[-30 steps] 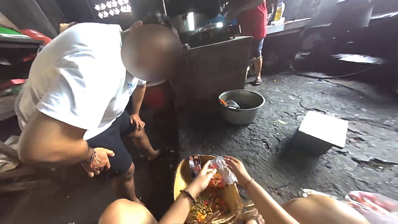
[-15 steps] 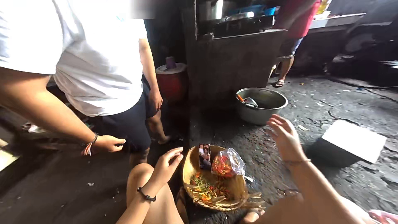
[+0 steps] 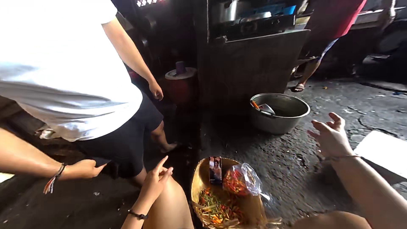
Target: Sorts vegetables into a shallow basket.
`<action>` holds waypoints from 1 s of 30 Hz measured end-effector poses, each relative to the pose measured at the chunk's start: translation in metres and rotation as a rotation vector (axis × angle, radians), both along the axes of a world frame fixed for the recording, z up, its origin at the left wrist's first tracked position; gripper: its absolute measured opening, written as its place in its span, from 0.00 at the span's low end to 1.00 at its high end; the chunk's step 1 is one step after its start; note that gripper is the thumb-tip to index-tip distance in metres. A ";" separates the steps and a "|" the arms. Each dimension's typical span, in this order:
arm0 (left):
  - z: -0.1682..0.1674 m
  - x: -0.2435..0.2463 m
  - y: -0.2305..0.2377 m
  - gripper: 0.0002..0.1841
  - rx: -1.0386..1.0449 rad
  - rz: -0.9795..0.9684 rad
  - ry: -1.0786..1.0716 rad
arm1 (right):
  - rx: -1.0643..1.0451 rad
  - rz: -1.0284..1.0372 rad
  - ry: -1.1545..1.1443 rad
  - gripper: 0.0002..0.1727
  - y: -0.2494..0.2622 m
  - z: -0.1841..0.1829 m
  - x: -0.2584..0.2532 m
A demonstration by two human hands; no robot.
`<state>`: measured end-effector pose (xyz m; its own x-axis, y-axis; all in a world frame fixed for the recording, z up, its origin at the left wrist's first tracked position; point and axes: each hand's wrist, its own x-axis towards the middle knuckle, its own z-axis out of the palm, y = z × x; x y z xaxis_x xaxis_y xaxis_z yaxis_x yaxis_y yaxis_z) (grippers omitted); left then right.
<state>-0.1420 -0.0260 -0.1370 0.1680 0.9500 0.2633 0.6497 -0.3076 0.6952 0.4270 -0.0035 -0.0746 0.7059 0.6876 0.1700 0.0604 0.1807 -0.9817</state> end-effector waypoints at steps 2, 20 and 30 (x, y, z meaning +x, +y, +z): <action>0.010 0.012 0.012 0.25 -0.083 0.003 -0.003 | 0.030 -0.039 0.028 0.43 0.003 -0.005 0.007; 0.000 0.086 0.076 0.26 -0.535 -0.382 0.404 | -0.194 -0.079 0.209 0.38 0.010 -0.076 0.052; -0.001 0.082 0.070 0.26 -0.526 -0.368 0.420 | -0.212 -0.027 0.193 0.38 0.014 -0.069 0.030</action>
